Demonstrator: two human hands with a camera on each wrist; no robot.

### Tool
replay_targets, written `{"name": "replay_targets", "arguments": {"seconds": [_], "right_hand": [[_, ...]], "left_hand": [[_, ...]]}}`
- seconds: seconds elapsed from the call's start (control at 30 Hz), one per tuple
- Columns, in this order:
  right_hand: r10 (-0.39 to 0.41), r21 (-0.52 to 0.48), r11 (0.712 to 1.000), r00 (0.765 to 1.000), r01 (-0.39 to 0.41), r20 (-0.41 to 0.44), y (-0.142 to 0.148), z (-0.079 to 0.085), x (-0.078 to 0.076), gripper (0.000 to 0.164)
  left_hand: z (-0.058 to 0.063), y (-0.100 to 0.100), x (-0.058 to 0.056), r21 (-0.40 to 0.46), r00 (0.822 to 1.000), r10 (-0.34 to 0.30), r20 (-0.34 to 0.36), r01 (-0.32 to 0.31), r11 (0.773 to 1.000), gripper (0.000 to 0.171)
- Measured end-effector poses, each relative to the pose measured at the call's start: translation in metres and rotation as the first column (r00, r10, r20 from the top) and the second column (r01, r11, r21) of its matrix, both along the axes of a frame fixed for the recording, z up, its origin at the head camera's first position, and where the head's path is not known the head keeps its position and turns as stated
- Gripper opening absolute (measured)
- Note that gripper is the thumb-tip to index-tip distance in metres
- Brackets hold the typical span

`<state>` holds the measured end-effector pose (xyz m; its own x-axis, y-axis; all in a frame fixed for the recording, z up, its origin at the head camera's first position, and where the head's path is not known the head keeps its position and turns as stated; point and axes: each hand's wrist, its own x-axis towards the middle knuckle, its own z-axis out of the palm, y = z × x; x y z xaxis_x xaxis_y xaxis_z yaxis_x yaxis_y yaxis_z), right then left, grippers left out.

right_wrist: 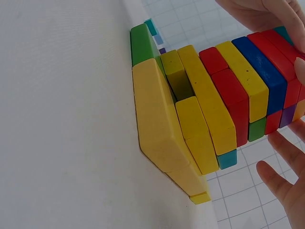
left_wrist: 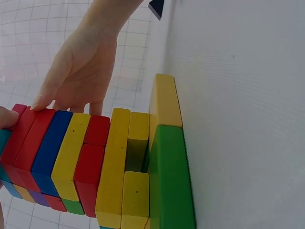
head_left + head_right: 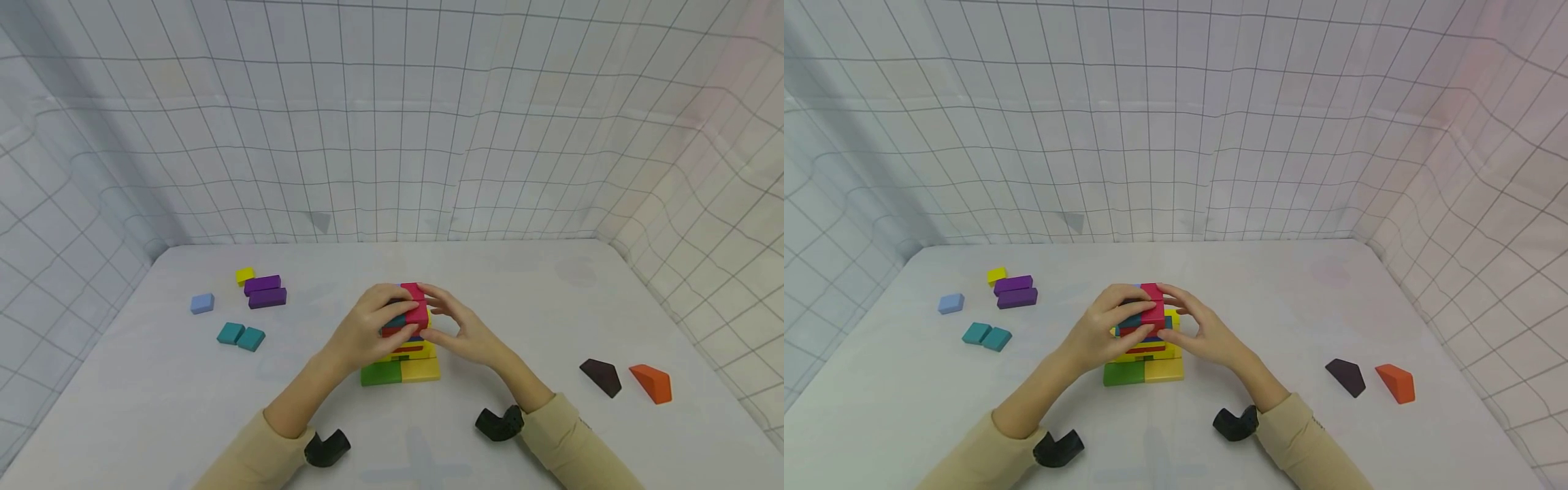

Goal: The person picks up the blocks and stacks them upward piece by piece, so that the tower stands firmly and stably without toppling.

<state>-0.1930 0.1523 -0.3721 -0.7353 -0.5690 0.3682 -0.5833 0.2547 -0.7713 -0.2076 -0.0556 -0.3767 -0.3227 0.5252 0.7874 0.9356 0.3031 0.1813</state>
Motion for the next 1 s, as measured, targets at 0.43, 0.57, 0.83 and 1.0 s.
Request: {"name": "replay_targets", "arguments": {"seconds": [0.43, 0.57, 0.83, 1.0], "right_hand": [[0.002, 0.010, 1.000, 1.000, -0.002, -0.007, 0.000, 0.001, 0.001, 0.065], [-0.004, 0.013, 1.000, 1.000, 0.004, 0.000, 0.000, 0.003, 0.001, 0.066], [-0.014, -0.007, 1.000, 1.000, 0.014, -0.023, -0.002, 0.007, 0.003, 0.064], [-0.023, -0.018, 1.000, 0.998, 0.022, -0.065, -0.004, 0.009, 0.005, 0.055]], "left_hand": [[-0.006, -0.001, -0.002, 0.047, 1.000, -0.024, 0.010, 0.024, 0.999, 0.031], [-0.006, -0.001, -0.003, 0.046, 0.999, -0.028, 0.045, 0.026, 0.999, 0.036], [-0.008, -0.014, -0.003, 0.107, 0.930, -0.040, 0.367, 0.000, 0.994, 0.059], [-0.011, -0.019, -0.003, 0.137, 0.884, -0.058, 0.463, -0.007, 0.991, 0.058]]}}
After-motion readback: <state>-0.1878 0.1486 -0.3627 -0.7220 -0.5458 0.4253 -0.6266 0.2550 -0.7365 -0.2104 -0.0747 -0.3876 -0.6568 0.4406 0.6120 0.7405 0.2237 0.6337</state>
